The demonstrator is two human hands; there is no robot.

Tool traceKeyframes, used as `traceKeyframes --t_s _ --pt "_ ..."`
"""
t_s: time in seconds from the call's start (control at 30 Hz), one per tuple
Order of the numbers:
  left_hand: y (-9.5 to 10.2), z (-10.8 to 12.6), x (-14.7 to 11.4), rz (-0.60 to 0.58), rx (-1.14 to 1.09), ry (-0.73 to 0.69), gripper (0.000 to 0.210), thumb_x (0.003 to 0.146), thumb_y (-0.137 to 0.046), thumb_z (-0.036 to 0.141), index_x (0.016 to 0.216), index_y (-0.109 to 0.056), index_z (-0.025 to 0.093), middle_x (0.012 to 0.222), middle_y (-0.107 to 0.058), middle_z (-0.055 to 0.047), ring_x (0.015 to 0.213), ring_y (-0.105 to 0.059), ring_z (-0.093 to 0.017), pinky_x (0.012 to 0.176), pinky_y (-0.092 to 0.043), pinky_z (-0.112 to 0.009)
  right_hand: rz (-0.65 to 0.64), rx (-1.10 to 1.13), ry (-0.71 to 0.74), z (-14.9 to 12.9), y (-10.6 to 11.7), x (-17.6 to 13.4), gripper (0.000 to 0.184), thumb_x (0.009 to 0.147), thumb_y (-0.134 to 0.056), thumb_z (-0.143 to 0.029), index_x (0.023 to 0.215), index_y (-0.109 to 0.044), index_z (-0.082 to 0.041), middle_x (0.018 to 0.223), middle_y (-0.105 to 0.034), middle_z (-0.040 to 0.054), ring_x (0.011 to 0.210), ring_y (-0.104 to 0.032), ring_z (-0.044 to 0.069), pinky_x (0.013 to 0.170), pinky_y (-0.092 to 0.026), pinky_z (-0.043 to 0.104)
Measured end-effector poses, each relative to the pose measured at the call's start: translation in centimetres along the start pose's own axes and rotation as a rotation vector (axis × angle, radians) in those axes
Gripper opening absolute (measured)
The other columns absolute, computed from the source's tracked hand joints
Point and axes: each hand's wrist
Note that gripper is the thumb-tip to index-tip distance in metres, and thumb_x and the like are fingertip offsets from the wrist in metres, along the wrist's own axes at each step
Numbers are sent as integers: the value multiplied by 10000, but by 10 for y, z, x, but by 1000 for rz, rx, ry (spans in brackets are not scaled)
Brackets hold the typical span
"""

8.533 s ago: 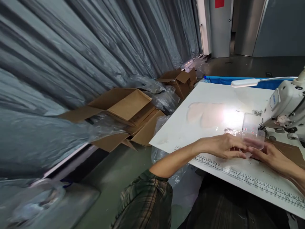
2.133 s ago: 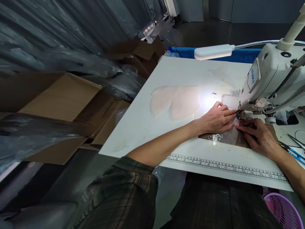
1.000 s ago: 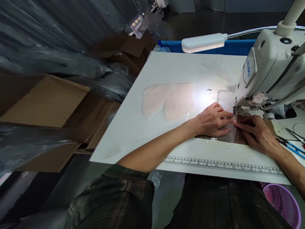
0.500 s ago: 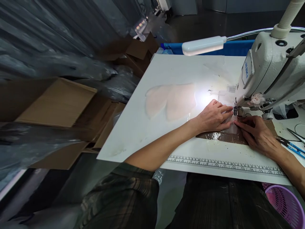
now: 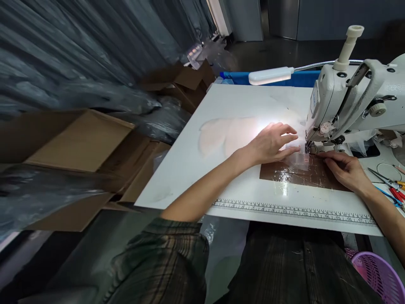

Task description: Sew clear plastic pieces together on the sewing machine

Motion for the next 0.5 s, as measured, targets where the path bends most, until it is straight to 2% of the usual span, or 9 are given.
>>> traceKeyframes --t_s 0.1,0.2,0.27,0.37,0.5 --pt "3 14 -7 -51 19 -122 295 1045 -470 327 1128 -668 125 1105 -710 -138 917 -660 -207 767 -520 -356 -64 -1 -96 -4 4 9 290 891 -507 -294 989 -764 -202 807 -690 48 678 -629 167 594 -510 282" --pt "-7 25 -12 -121 4 -207 258 1027 -490 260 1096 -681 100 1090 -716 -154 921 -662 -220 770 -527 -362 -267 -83 -239 -13 10 23 257 845 -501 -282 887 -742 -203 549 -567 -15 477 -502 140 446 -384 251" --pt "-16 27 -13 -141 -61 -206 250 1023 -492 230 1104 -685 94 1097 -714 -161 957 -662 -223 813 -542 -373 -348 -166 -295 -21 13 32 221 819 -505 -268 828 -719 -213 459 -489 -41 422 -435 132 418 -323 249" --pt "-24 21 -8 -157 -251 -150 227 1014 -535 236 1098 -704 110 1105 -707 -145 1012 -660 -201 881 -563 -354 -301 -211 -262 -29 13 36 188 787 -502 -247 778 -686 -213 502 -536 -31 466 -463 132 457 -339 255" --pt "-28 13 0 -150 -462 -39 150 978 -617 239 975 -746 162 1027 -714 -86 973 -676 -159 852 -586 -307 -171 -95 -227 -26 7 28 229 782 -471 -292 805 -675 -191 605 -598 -5 530 -502 139 504 -376 265"
Point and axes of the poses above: each hand's wrist, its own x-axis towards the middle knuckle, its own y-axis out of the back of the hand, z = x × y
